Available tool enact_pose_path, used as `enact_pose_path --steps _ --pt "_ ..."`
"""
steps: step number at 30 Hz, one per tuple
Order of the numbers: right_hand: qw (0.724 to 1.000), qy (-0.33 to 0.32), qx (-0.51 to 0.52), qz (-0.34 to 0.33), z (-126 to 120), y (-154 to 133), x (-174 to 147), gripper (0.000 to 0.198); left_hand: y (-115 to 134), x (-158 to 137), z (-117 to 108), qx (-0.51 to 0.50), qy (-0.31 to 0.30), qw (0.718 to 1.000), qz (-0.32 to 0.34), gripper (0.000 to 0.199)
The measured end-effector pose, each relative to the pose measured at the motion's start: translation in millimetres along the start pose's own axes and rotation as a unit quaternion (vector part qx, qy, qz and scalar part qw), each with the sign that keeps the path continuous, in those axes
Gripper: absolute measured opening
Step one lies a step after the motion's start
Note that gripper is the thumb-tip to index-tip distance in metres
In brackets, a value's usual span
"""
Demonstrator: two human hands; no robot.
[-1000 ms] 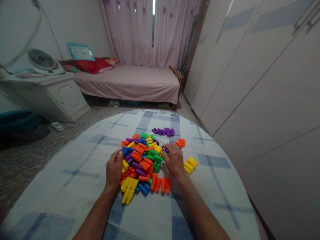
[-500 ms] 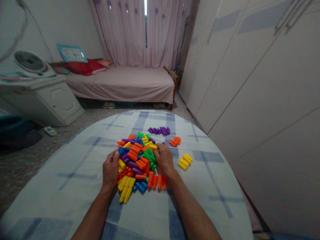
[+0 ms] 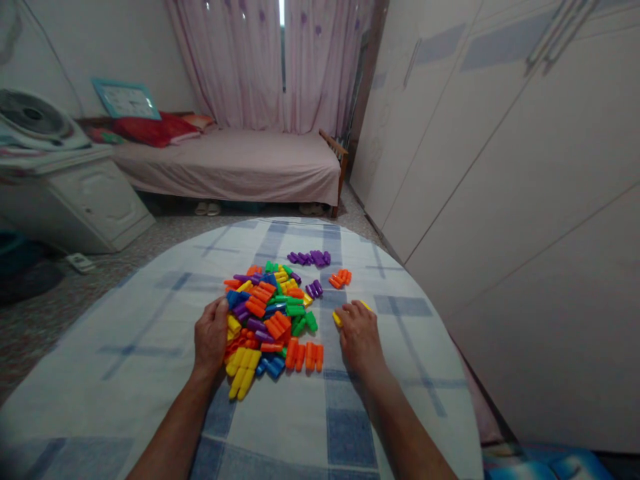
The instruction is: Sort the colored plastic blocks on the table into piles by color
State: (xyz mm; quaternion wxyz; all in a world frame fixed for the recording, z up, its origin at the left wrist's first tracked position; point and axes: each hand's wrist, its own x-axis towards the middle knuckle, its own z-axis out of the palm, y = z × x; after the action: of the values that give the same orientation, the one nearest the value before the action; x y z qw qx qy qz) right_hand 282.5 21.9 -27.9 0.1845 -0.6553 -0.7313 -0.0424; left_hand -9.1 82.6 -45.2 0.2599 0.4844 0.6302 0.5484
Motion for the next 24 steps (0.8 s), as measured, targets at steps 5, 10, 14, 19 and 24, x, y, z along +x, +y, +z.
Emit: enact_pose_path --steps 5,10,14,19,24 --pt "1.000 0.000 -0.006 -0.019 0.5 -5.7 -8.6 0.048 0.8 -1.0 -1.1 0.003 0.004 1.000 -0.004 0.043" --pt "0.995 0.049 0.088 -0.009 -6.3 -25.2 15.2 0.033 0.7 -1.1 -1.2 0.007 0.006 1.000 -0.004 0.043" --pt "0.989 -0.008 0.143 0.022 3.5 -42.1 43.2 0.032 1.2 -0.4 -1.3 0.008 0.004 1.000 -0.001 0.041" --pt "0.986 -0.115 0.117 0.027 15.6 -48.6 64.7 0.033 0.9 -0.3 -1.3 -0.006 0.002 1.000 -0.001 0.041" --pt "0.984 -0.139 0.112 0.027 18.2 -45.3 72.7 0.028 0.6 -1.0 -0.7 -0.008 0.003 1.000 -0.001 0.041"
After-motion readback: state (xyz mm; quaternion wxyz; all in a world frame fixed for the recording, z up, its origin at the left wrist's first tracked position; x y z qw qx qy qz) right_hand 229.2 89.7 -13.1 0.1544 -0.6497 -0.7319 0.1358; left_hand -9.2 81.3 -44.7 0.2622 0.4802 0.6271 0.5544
